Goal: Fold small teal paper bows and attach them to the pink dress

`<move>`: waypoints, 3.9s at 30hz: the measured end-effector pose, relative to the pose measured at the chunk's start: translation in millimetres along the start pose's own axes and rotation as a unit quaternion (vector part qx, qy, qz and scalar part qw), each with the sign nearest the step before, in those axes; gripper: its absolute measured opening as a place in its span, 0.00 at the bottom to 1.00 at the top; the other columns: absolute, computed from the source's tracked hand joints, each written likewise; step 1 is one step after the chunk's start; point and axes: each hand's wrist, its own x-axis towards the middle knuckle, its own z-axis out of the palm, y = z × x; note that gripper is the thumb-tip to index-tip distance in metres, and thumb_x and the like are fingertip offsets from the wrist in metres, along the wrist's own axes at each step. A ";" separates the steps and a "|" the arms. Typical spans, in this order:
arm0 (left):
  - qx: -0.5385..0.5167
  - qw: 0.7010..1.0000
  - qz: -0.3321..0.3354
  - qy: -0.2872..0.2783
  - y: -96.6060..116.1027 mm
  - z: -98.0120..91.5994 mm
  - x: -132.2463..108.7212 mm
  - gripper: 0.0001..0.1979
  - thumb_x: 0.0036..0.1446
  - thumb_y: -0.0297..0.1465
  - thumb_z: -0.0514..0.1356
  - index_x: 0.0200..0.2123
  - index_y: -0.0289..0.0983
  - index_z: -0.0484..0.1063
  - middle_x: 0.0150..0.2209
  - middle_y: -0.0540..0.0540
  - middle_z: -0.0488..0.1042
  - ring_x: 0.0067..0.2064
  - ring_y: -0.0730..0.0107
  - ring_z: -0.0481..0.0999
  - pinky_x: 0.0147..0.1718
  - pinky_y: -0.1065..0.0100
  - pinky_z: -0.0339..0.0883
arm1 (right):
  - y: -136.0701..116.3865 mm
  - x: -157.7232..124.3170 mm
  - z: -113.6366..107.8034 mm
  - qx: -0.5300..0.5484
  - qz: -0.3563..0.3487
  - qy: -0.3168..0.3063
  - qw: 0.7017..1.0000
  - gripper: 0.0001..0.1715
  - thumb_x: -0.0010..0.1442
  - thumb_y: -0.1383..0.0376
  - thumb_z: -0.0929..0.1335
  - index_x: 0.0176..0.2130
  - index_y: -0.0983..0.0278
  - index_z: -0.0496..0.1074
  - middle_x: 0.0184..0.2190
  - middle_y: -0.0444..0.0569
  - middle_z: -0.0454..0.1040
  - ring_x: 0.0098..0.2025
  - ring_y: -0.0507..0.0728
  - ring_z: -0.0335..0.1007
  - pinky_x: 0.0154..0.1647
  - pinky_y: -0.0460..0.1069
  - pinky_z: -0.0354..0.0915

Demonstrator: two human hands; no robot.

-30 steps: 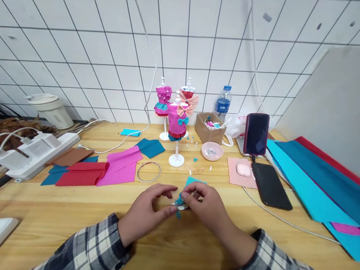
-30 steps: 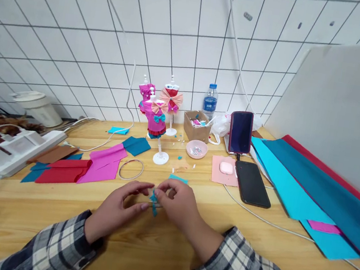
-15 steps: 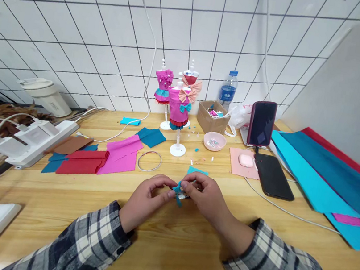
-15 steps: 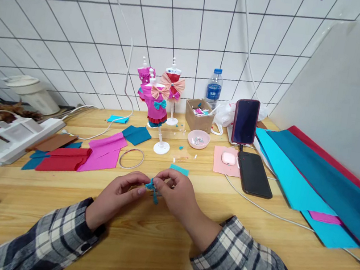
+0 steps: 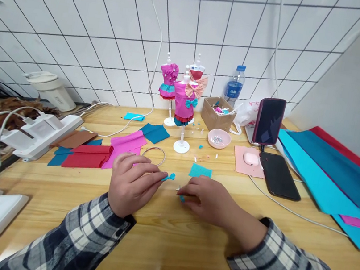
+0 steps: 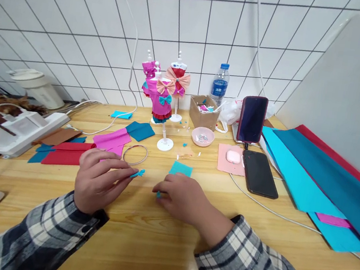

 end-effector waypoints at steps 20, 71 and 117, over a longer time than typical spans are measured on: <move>-0.029 0.970 0.019 -0.242 -10.0 43.7 -1.9 0.10 0.58 0.28 0.55 0.38 0.41 0.76 0.35 0.47 0.77 0.40 0.61 0.70 0.41 0.59 0.62 | 108.6 -4.7 -37.0 -0.056 0.211 0.307 0.926 0.22 0.55 0.67 0.66 0.50 0.62 0.73 0.50 0.51 0.75 0.52 0.61 0.69 0.53 0.56 0.63; -0.499 0.779 -0.373 -0.072 -7.6 17.9 -8.8 0.13 0.54 0.36 0.62 0.41 0.36 0.71 0.38 0.42 0.80 0.43 0.62 0.79 0.47 0.60 0.71 | -37.0 37.5 -0.4 0.017 0.001 0.246 0.969 0.27 0.62 0.70 0.60 0.60 0.59 0.60 0.45 0.50 0.75 0.44 0.58 0.69 0.45 0.54 0.66; -0.196 0.954 -0.209 -0.086 10.5 18.1 -13.6 0.09 0.60 0.32 0.57 0.36 0.40 0.77 0.31 0.46 0.80 0.33 0.66 0.78 0.34 0.67 0.71 | -39.5 29.8 29.0 0.157 0.025 0.278 0.947 0.11 0.58 0.70 0.65 0.42 0.60 0.70 0.38 0.46 0.73 0.28 0.51 0.65 0.29 0.46 0.63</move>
